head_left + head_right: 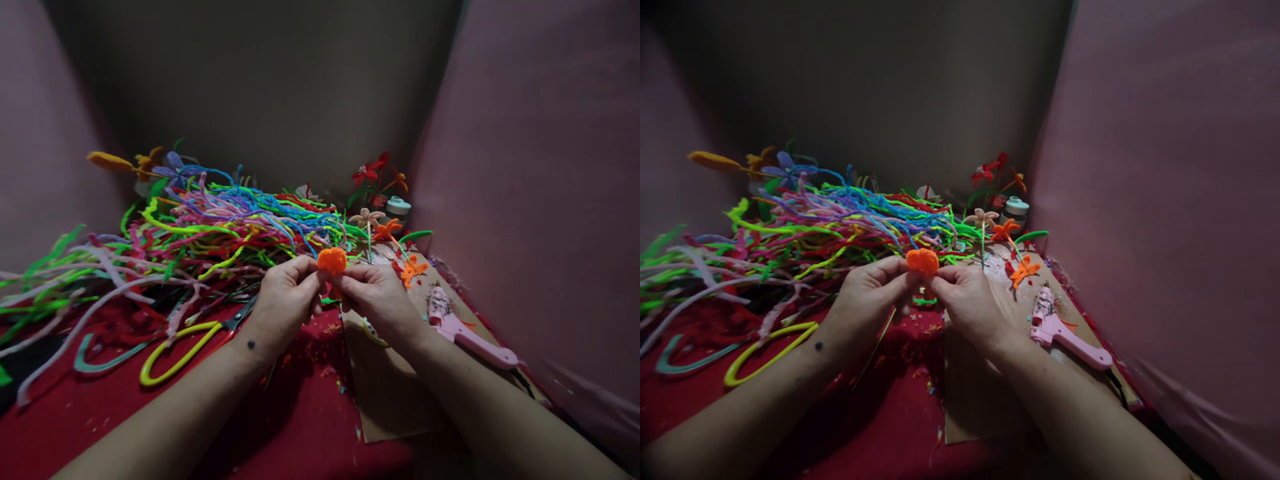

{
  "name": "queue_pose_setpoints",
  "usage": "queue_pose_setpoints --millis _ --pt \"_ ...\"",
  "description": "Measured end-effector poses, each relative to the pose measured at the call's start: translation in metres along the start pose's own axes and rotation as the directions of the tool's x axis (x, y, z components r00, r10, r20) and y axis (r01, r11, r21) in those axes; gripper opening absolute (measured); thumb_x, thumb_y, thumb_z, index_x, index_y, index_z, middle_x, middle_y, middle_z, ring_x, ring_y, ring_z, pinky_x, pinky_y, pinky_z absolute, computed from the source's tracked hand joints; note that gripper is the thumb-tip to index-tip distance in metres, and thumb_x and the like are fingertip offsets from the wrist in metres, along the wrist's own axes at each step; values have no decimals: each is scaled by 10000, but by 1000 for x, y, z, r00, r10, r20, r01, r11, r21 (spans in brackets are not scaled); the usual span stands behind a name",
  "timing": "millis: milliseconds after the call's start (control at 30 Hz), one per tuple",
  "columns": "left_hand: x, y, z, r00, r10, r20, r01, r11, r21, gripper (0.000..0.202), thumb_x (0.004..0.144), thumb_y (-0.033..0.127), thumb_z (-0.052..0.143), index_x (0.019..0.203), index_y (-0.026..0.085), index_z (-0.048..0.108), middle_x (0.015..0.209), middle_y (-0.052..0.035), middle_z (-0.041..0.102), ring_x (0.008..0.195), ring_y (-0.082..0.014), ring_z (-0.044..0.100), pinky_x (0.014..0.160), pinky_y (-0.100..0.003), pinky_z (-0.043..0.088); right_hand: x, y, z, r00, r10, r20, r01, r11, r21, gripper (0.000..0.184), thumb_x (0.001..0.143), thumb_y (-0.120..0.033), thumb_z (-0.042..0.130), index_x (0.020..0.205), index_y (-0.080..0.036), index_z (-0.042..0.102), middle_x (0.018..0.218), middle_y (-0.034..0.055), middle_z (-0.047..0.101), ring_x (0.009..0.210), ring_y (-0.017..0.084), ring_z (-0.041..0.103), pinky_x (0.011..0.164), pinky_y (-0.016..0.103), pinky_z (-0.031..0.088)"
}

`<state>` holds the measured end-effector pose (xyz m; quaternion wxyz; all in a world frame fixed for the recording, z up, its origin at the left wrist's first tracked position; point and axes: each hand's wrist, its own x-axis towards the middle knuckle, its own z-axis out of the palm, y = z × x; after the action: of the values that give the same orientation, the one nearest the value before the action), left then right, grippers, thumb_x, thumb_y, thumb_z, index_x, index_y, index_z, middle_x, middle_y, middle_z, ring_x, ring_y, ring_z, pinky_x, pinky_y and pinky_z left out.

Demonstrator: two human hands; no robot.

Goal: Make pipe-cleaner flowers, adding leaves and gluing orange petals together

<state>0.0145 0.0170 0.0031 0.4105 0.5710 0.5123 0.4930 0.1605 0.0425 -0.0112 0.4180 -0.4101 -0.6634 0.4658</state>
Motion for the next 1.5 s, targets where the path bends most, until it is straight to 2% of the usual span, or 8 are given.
queue_pose_setpoints --millis 200,367,467,567,733,1133,1300,1500 --pt "5 2 -5 998 58 -37 -60 996 -73 165 770 256 603 887 156 546 516 66 506 413 -77 467 396 -181 371 0 -1 0 1000 -29 -4 29 999 -31 247 793 -272 534 581 -148 562 509 -39 452 466 63 344 451 230 222" --pt "7 2 -12 963 245 -117 -245 969 10 256 763 271 627 978 183 520 621 56 531 486 -78 507 463 -190 414 -1 2 -1 999 -46 -21 42 989 -143 221 790 -294 542 639 -151 619 551 -18 507 495 85 414 474 236 283" --pt "5 -1 -16 906 420 -58 -396 886 240 226 797 267 596 1006 193 549 661 40 537 550 -83 517 519 -194 430 -3 2 -2 998 -56 -15 51 974 -221 214 793 -295 545 653 -164 640 546 -10 522 513 99 449 493 241 311" --pt "4 -4 -19 813 581 37 -534 717 448 167 817 230 569 979 191 565 673 37 535 536 -71 473 530 -188 415 -6 -1 -2 996 -87 -14 78 950 -302 224 801 -287 545 625 -179 633 534 -10 521 533 106 465 523 247 329" --pt "5 -7 -23 681 708 185 -657 480 581 124 850 151 480 949 168 552 840 -31 625 716 -104 567 663 -207 447 -7 1 -2 991 -133 -19 119 933 -339 217 803 -263 553 612 -208 640 527 -8 509 542 118 459 541 263 314" --pt "4 -3 -25 665 724 185 -642 427 637 127 835 120 478 920 165 561 816 -33 627 714 -114 571 655 -215 437 -1 -1 -5 994 -6 106 -1 998 64 280 803 -364 575 625 -162 653 557 -4 558 506 93 459 503 239 327" --pt "2 -1 -23 652 739 168 -641 419 643 110 835 115 480 897 156 562 774 -24 603 676 -108 554 630 -210 429 2 2 -3 989 66 132 -115 902 416 177 730 -323 675 743 -148 659 587 -4 613 486 92 536 506 230 370" --pt "-2 1 -20 690 708 147 -607 456 650 90 851 157 472 897 172 548 776 -24 606 608 -93 514 574 -204 418 4 6 -4 978 149 147 -208 781 590 182 656 -246 751 764 -174 624 644 6 676 567 130 622 588 270 452"
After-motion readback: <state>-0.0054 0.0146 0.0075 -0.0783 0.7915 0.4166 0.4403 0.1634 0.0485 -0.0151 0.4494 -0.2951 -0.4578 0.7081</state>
